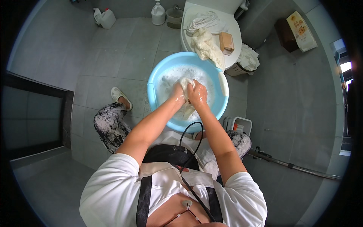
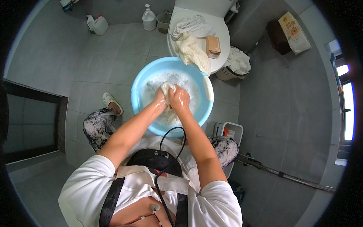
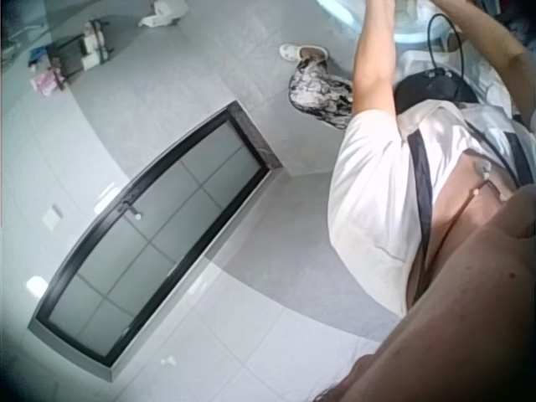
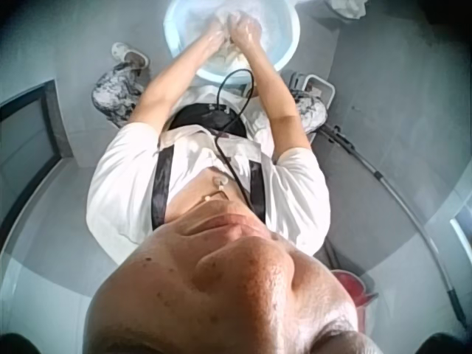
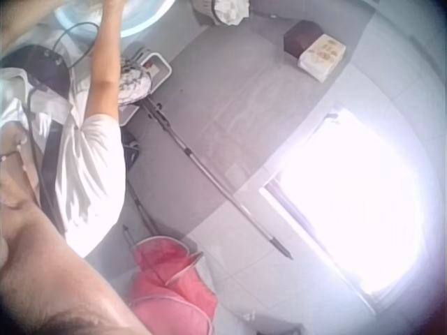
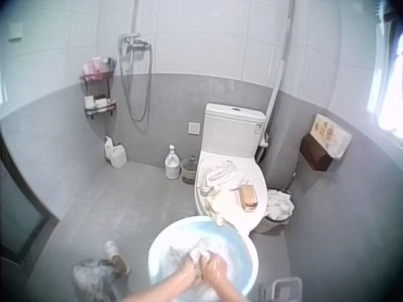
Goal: The person washes white fabric by hand in a blue basin filled with soapy water. They rub the cloth against itself, squeeze it, and rotate it throughout the process.
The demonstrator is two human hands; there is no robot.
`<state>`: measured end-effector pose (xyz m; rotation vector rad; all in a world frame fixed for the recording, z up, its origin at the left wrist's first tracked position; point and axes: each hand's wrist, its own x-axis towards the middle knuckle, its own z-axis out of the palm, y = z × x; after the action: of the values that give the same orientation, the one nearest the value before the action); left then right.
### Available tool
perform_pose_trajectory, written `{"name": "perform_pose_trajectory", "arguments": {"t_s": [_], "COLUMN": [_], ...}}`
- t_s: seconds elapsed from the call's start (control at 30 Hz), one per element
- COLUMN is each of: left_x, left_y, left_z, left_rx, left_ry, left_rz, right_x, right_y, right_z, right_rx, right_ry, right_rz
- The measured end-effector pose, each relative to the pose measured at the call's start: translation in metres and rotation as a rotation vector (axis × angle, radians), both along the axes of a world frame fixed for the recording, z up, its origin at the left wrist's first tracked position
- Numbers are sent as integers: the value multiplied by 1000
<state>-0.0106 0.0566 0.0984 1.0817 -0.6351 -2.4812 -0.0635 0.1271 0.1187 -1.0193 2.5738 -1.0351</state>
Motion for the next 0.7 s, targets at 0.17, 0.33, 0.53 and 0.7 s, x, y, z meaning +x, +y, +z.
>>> {"name": "perform_pose_trajectory", "arguments": {"t_s": [0.17, 0.33, 0.53, 0.7], "left_x": [-4, 15, 20, 27], "left_y": [2, -60, -74, -38], "left_z": [-8, -18, -53, -47], "left_rx": [-229, -368, -1103, -1455], "left_ry": [-122, -195, -556, -846], "left_rz": [-9, -32, -354, -809], "right_x": [-27, -73, -69, -32], "right_y": [16, 46, 37, 28], "right_z": [-20, -23, -32, -42], "right_rx": [173, 124, 203, 489], "right_ry": [2, -43, 34, 168], "right_rz": [-70, 101, 156, 194]}}
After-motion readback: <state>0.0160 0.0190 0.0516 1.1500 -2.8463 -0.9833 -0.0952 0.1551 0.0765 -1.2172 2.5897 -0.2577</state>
